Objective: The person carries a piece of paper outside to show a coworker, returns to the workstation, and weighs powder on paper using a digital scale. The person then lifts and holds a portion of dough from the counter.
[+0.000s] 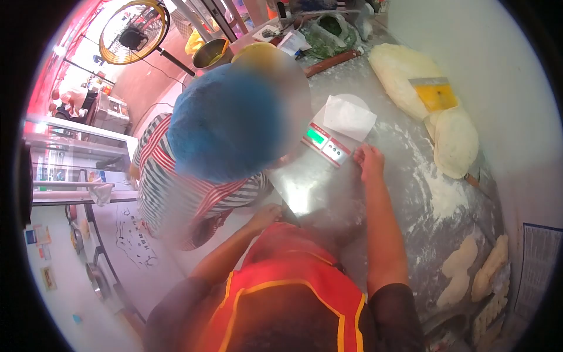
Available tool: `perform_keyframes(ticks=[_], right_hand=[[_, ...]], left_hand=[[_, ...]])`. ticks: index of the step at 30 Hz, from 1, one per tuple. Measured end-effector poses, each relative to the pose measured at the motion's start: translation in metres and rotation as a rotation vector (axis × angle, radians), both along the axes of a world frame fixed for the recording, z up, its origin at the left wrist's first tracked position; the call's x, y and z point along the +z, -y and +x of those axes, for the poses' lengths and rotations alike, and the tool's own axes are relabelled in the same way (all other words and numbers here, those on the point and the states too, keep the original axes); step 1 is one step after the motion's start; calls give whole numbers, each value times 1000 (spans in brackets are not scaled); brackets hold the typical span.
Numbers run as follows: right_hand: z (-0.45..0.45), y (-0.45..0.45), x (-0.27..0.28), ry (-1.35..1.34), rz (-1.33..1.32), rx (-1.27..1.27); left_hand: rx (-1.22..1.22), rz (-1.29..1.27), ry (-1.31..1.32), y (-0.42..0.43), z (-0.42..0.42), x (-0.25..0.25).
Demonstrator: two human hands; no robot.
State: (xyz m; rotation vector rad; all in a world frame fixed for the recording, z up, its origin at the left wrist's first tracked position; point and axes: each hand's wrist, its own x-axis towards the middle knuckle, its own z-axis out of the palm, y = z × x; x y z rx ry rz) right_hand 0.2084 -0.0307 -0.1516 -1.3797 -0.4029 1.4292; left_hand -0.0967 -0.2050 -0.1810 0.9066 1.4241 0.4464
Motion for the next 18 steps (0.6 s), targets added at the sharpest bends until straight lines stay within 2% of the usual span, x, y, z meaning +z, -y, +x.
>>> perform_keyframes(ticks=[11,13,14,15,16,17,18], right_hand=[[-2,-13,-2,25,-30,23],[4,-11,-11,168,93,126],[7,-13,-20,233,166,186],[17,-18,-44,169,115,132],[21,-25,-69,91,71,98],[15,-19,-48,99,146,123],[16,-23,-56,168,193,165]], left_hand=[[-24,120,-73,6,-7,-12],[-300,302,-206,9,-11,-33],[-296,317,-207,11,-11,-34],[-292,332,-209,13,-11,-33],[-141,278,-145,16,-2,-28],[-135,332,-183,12,2,-24],[-170,396,-256,7,7,-16]])
